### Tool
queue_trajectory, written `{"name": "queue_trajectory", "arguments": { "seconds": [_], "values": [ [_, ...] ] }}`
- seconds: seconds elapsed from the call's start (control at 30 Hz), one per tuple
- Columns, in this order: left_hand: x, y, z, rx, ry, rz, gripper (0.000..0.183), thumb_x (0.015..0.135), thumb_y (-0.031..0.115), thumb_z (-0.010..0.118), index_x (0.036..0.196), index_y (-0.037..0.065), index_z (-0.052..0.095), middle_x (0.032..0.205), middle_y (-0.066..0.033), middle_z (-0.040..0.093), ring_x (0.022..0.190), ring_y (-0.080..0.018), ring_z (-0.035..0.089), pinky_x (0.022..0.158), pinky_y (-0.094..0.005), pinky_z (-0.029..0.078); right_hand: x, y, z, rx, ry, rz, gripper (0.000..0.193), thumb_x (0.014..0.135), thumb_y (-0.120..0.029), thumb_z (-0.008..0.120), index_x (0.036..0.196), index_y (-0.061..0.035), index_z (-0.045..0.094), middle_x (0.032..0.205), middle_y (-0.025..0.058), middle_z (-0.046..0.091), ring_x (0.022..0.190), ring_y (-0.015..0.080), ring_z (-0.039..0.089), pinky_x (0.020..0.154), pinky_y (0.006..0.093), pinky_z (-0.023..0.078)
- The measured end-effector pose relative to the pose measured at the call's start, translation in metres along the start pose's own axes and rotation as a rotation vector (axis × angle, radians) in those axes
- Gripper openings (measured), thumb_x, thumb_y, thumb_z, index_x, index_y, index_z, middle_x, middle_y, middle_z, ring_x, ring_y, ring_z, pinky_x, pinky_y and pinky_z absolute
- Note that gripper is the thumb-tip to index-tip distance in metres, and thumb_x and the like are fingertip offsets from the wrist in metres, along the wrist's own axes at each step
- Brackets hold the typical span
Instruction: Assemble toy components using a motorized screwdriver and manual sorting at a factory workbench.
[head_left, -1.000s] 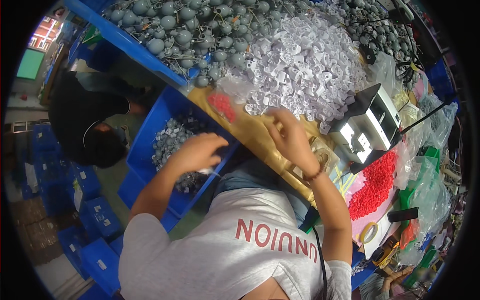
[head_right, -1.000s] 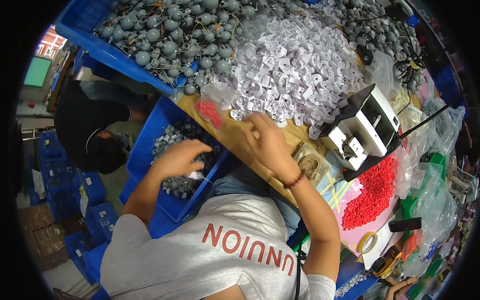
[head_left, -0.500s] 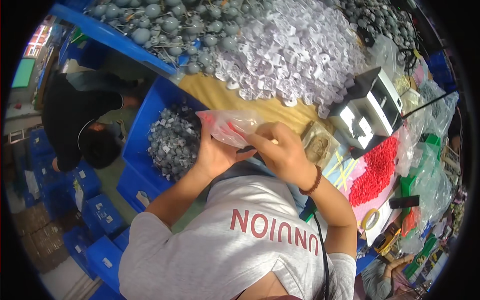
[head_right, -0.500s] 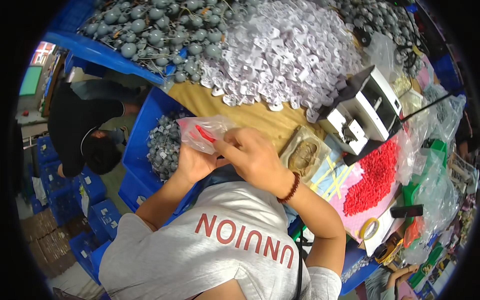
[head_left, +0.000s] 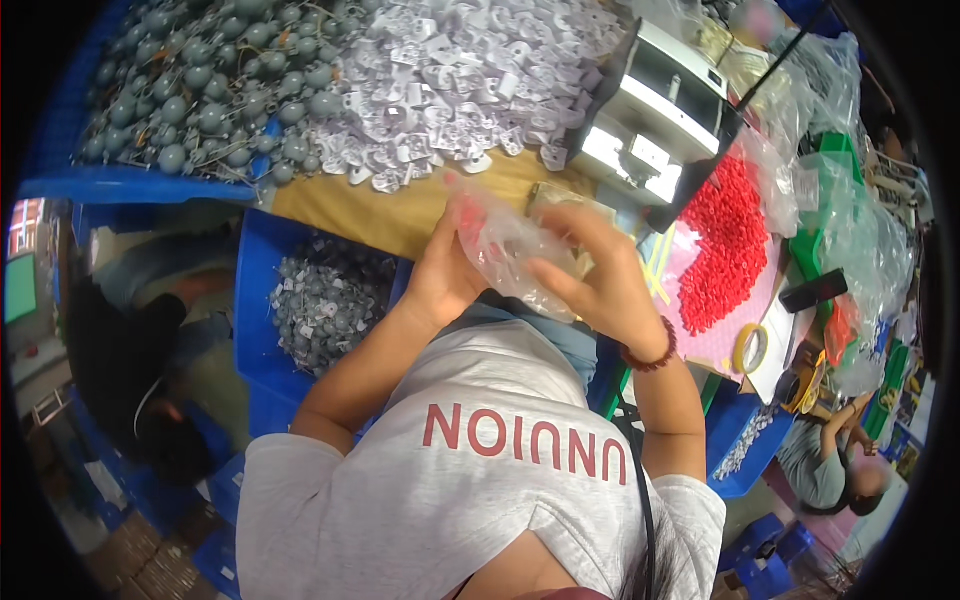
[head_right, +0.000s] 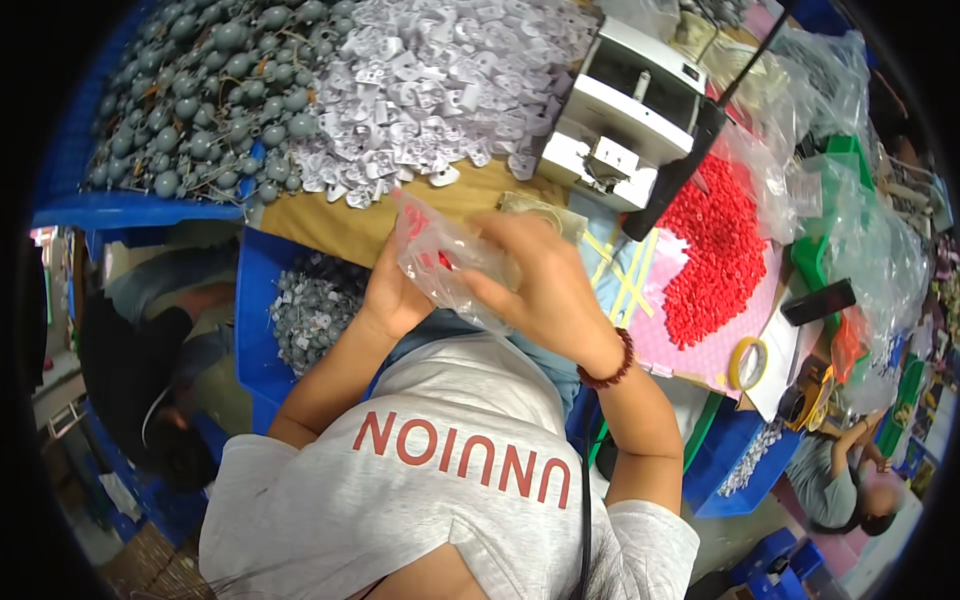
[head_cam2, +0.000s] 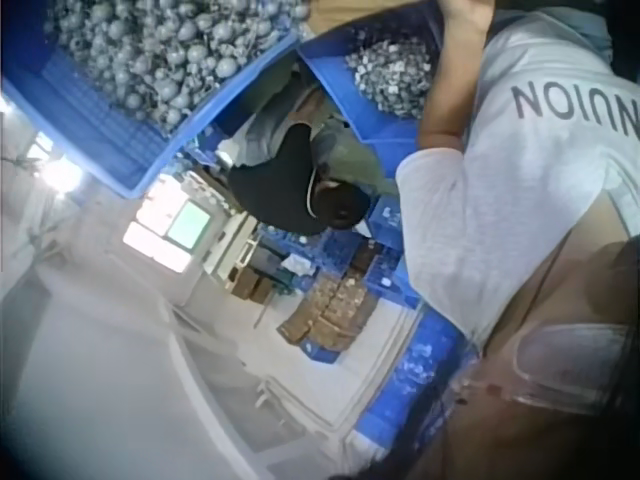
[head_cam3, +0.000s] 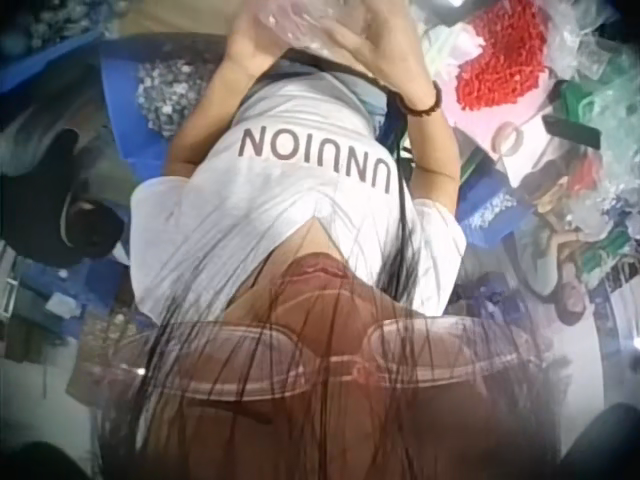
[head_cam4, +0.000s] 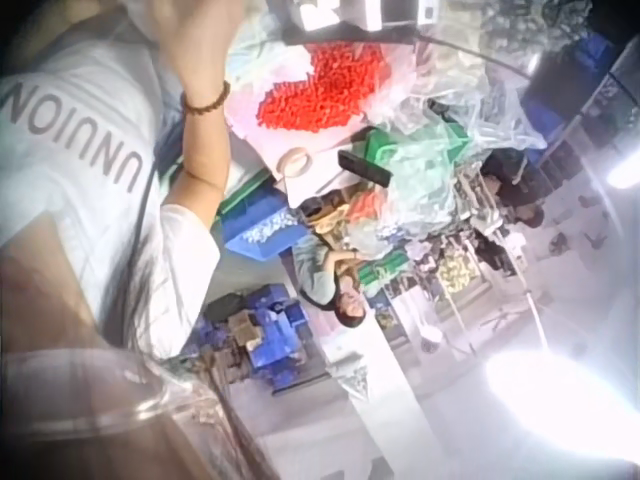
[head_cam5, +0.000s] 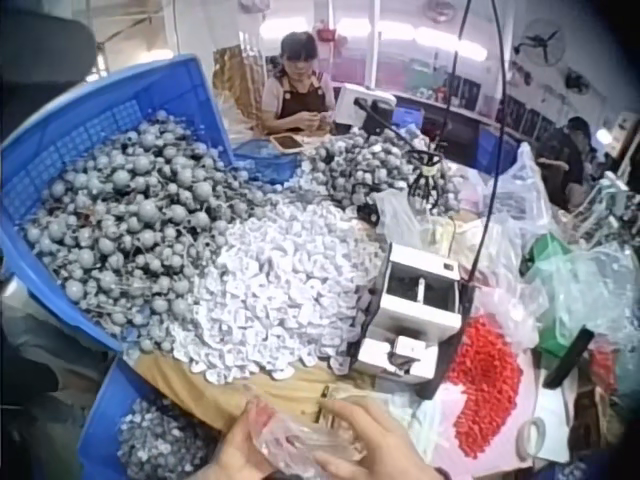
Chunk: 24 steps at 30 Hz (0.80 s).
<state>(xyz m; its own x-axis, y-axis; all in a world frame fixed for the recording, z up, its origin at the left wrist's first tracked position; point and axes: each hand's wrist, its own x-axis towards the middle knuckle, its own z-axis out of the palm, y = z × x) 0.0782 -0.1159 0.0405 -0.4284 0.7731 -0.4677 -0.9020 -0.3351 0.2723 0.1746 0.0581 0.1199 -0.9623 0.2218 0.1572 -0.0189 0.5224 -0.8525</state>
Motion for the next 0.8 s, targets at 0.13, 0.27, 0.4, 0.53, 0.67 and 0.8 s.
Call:
{"name": "queue_trajectory", "arguments": {
  "seconds": [0.13,0.27,0.4,0.53,0.67,0.8],
  "values": [
    [0.003,-0.016,-0.003,0.424,0.300,0.422,0.054,0.101,0.042,0.051,0.140,0.007,0.037,0.128,-0.0123,0.053,0.114,-0.0202,0.056,0.094,-0.0416,0.050,-0.001,0.035,0.022,0.275,0.149,0.215,0.020,0.085,-0.009,0.069,0.101,0.0023,0.065,0.077,0.0105,0.069,0.063,0.0122,0.062,0.060,0.0284,0.050],
    [-0.007,-0.020,0.016,0.795,0.165,0.612,0.066,0.081,0.003,0.072,0.135,0.005,0.035,0.120,-0.0107,0.046,0.108,-0.0196,0.052,0.089,-0.0305,0.048,-0.003,0.055,0.052,0.414,0.134,0.266,0.020,0.083,-0.006,0.068,0.102,0.0019,0.065,0.079,0.0094,0.069,0.066,0.0108,0.062,0.062,0.0271,0.051],
    [0.007,-0.003,-0.013,1.110,0.226,0.575,0.060,0.079,-0.014,0.051,0.135,0.003,0.037,0.110,-0.0071,0.047,0.098,-0.0126,0.053,0.087,-0.0260,0.047,0.001,0.058,0.052,0.311,0.216,0.263,0.021,0.080,-0.005,0.068,0.100,0.0001,0.066,0.072,0.0106,0.066,0.063,0.0153,0.063,0.059,0.0306,0.050],
    [0.006,0.008,-0.003,1.170,0.235,0.686,0.053,0.080,-0.014,0.052,0.130,0.002,0.044,0.108,-0.0061,0.049,0.093,-0.0107,0.054,0.083,-0.0239,0.047,0.006,0.057,0.046,0.091,0.203,0.274,0.019,0.079,-0.009,0.068,0.097,-0.0018,0.067,0.071,0.0153,0.065,0.060,0.0272,0.064,0.059,0.0368,0.050],
    [0.015,0.008,-0.004,1.189,0.206,0.659,0.044,0.087,-0.009,0.059,0.128,0.002,0.046,0.109,-0.0056,0.050,0.090,-0.0091,0.056,0.079,-0.0221,0.049,0.009,0.064,0.046,0.072,0.219,0.272,0.019,0.081,-0.011,0.068,0.097,-0.0024,0.068,0.069,0.0152,0.065,0.060,0.0278,0.063,0.059,0.0374,0.050],
    [0.025,0.006,-0.012,1.137,0.200,0.637,0.036,0.091,-0.004,0.061,0.125,0.000,0.049,0.108,-0.0067,0.056,0.089,-0.0082,0.059,0.078,-0.0219,0.050,0.010,0.062,0.045,0.022,0.180,0.316,0.020,0.082,-0.014,0.069,0.097,-0.0009,0.067,0.069,0.0156,0.064,0.060,0.0293,0.063,0.060,0.0375,0.050]
  ]
}}
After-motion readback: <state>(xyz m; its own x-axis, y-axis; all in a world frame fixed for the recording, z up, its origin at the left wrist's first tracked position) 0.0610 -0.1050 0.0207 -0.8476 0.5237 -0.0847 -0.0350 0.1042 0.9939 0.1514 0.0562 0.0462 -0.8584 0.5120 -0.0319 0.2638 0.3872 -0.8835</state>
